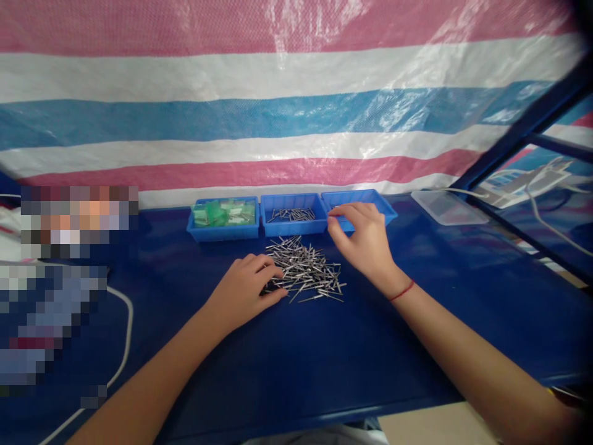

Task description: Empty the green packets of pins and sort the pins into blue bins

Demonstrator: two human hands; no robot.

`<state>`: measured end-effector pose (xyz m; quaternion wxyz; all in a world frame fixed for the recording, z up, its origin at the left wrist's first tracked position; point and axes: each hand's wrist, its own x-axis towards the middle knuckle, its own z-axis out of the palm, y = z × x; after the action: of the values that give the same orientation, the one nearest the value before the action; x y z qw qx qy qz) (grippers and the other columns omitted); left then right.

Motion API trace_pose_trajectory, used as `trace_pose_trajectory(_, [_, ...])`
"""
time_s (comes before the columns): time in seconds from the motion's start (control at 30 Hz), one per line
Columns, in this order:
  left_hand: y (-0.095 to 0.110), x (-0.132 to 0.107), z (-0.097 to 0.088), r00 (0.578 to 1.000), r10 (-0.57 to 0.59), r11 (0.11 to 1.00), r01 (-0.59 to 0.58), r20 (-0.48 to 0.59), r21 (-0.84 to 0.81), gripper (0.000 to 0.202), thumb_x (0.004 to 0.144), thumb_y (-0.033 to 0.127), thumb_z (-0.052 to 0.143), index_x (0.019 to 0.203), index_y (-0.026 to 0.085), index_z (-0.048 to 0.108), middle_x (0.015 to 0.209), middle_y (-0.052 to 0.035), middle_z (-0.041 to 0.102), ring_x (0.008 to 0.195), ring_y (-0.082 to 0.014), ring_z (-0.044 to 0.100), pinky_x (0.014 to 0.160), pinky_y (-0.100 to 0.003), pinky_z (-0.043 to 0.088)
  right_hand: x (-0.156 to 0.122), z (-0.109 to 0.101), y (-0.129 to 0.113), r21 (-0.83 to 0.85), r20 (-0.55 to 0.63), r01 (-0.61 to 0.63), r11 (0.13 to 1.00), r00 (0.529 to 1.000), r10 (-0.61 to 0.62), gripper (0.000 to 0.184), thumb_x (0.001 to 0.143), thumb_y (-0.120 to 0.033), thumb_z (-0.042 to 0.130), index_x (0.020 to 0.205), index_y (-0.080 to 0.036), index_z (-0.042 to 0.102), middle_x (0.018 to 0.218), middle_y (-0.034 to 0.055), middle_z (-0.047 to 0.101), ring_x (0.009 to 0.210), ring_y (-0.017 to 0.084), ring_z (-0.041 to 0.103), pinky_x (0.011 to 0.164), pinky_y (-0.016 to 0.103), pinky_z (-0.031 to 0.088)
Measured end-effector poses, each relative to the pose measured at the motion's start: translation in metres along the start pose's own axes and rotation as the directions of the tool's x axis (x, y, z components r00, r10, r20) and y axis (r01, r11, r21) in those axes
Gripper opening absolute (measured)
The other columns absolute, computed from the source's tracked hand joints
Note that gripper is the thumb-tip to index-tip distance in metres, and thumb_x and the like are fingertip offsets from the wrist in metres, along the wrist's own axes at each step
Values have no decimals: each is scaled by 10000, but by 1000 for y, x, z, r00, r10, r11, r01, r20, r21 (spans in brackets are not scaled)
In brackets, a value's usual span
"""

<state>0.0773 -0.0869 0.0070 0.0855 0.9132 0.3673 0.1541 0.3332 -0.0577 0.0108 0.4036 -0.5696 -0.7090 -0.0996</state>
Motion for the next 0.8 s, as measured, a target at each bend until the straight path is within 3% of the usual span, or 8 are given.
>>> trace_pose_trajectory(0.17, [3,2,-4,999,19,997,-21,38,70,195,935,304,528,992,217,692,996,-50,653,892,-183,571,757,-311,408,-1,1,-35,197,115,31,980,992,-54,165,880,-251,523,798,-210,660,873,38,709,880,232,605,823,387,420])
trace_pose_trajectory(0.53, [2,4,0,998,-22,993,16,52,121,207,969,226,449,954,151,641,963,-71,615,837,-182,547,798,-329,451,-20,-5,-48,385,230,106,917,951,-206,138,869,-159,542,784,-198,645,856,34,710,836,193,622,814,354,446])
trace_pose_trajectory(0.63, [1,5,2,1000,-2,998,2,-10,57,193,975,209,428,958,151,611,969,-70,610,851,-184,552,809,-332,453,-23,-7,-52,402,267,124,907,932,-245,120,851,-135,558,805,-196,651,870,33,708,851,195,618,819,354,446])
trace_pose_trajectory(0.8, [5,5,-1,974,-35,967,-24,-226,-254,143,977,208,432,954,176,570,949,-45,601,911,-159,568,840,-283,445,-28,-5,-54,407,334,110,907,906,-260,170,817,-155,622,983,-180,656,982,55,701,923,220,596,840,374,455])
